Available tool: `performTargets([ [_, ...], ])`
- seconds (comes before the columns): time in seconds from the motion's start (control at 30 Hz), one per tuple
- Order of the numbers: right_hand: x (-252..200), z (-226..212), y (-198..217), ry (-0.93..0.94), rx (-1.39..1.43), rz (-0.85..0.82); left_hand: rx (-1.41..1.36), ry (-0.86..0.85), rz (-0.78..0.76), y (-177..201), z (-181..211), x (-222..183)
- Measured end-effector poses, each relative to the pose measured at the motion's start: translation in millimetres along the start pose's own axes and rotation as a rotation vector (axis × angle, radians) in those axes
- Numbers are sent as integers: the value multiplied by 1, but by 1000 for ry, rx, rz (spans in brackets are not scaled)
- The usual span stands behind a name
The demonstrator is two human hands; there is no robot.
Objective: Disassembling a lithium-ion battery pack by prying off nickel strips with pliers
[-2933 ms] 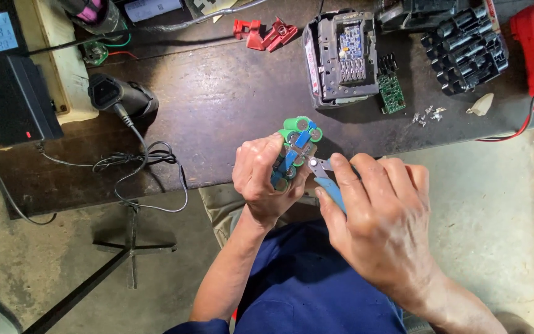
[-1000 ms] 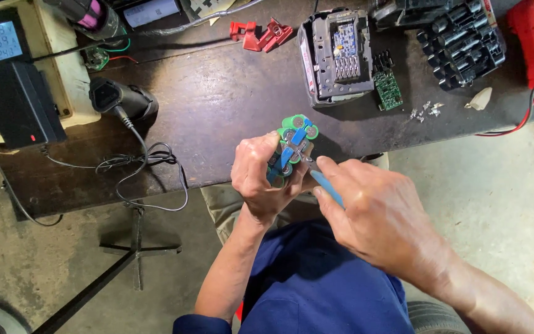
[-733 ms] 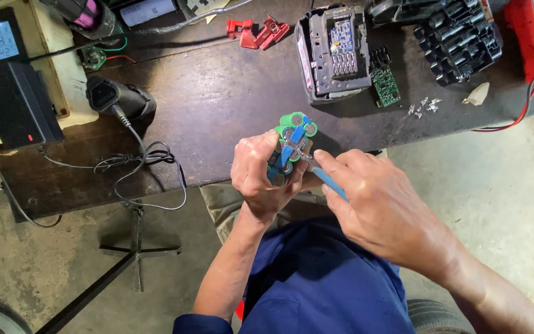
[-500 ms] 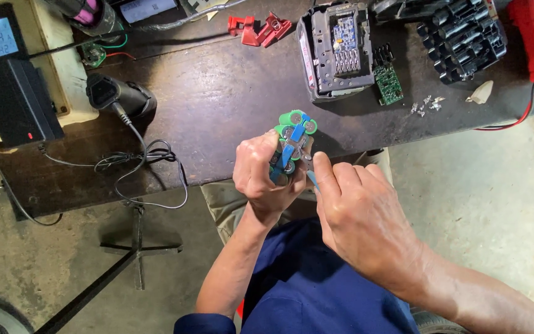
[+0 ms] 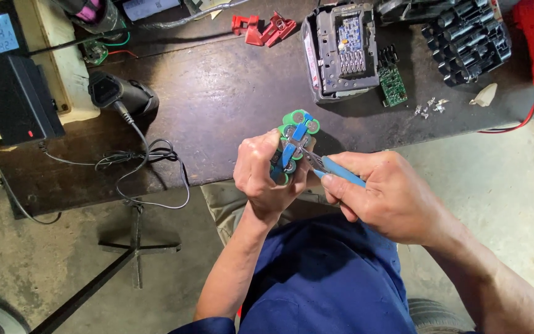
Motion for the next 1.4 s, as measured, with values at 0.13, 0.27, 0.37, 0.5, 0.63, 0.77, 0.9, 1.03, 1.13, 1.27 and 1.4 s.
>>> performTargets([
  [0.13,-5,7,-7,148,-65,84,-21,-3,-5,0,-1,-2],
  [0.27,-20,5,-20,507,-845,376,-5,-6,-16,-2,-2,-6],
  [0.37,-24,5,-27,487,-1090,477,-6,-1,-24,-1,-3,-8],
  [0.5,-22,10,-31,517,-1031,442,-10,-12,-26,0,-2,-4],
  [0.63,-22,9,-38,560,-989,450,18,-55,-32,0,1,-1],
  [0.77,-22,9,-37,523,-965,454,44,-89,-7,0,4,2],
  [0.9,-12,16,-24,473,-650,326,27,-55,16,-2,1,3],
  [1.03,-7,-13,-10,486,-292,216,19,-7,4,1,-2,-2],
  [1.13,1,-1,-6,286,-120,164,-13,73,-1,2,-2,2],
  [1.27,5,3,-5,103,140,24,-22,91,-22,3,0,5],
  [1.4,-2,-5,-4,387,-172,176,-36,35,-56,3,-1,0],
])
Point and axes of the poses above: each hand's wrist, its own x-axis towards the middle knuckle, its own y-axis out of the back of the hand, z = x × y, the point moved 3 cm from there along x, towards the middle knuckle
